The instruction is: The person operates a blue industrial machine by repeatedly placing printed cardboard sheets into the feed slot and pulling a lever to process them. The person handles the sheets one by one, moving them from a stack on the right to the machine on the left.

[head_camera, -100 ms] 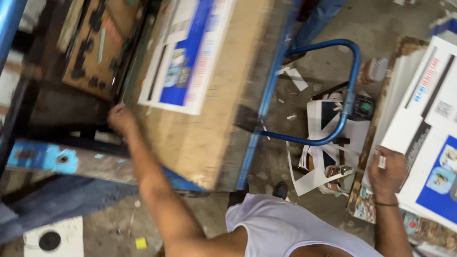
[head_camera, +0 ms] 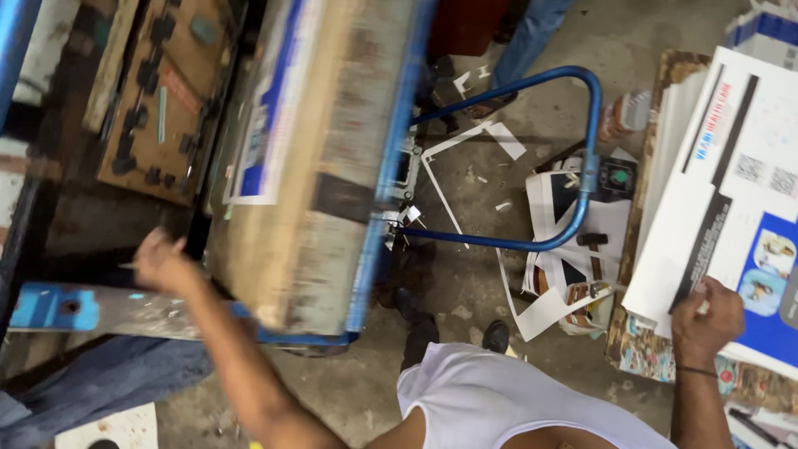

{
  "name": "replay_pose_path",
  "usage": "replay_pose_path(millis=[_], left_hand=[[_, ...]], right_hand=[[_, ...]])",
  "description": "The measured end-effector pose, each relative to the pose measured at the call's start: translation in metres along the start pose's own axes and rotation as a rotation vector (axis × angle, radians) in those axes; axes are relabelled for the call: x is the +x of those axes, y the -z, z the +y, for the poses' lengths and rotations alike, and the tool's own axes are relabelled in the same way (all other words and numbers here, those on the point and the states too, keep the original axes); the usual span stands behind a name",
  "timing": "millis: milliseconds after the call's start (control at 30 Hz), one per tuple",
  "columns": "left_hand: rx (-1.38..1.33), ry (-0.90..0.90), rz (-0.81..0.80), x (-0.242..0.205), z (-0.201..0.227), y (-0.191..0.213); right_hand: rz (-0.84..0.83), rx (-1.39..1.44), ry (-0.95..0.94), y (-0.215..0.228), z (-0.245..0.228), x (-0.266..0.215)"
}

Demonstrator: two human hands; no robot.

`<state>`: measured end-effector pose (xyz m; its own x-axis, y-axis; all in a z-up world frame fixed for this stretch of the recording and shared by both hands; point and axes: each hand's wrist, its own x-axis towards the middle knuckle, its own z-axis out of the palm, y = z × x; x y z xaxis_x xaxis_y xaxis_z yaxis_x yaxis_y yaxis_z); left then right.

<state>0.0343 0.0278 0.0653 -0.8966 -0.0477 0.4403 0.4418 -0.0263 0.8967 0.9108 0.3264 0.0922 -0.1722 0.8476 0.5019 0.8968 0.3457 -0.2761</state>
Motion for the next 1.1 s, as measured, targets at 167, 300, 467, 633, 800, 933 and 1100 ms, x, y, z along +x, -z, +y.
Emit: replay_pose_path(millis=[167,300,467,633,800,933,1100], left_hand=[[-0.281,0.046,0.178,-0.047,0.162,0.091],[-0.355,0.062,-0.035,-0.113,0.197,0.051],[-0.362,0.27,-0.402,-0.26,0.189,-0.1],[-0.267,0.117,-1.188,-0.472,0.2,-0.208],[-0.143,0.427,-1.548,-0.637,0.214,-0.274],[0.229,-0.181,-1.366,-0.69,0.243,-0.293],[0.125,-0.074,-1.64,-0.666,0.349,-0.31]], right_hand=[[0.065,-0.196,-0.003,0.014,0.044,-0.043],[0.153,-0.053,0.01,0.0,0.07,-0.041],[0.146,0.056,0.126,0.004,0.102,-0.051],[-0.116,-0.155,-0.042,0.064,0.175,-0.041],[-0.065,-0.192,-0.265,0.08,0.193,-0.032],[-0.186,-0.086,0.128,0.015,0.115,-0.06],[-0.236,0.131,0.108,0.006,0.083,-0.087]])
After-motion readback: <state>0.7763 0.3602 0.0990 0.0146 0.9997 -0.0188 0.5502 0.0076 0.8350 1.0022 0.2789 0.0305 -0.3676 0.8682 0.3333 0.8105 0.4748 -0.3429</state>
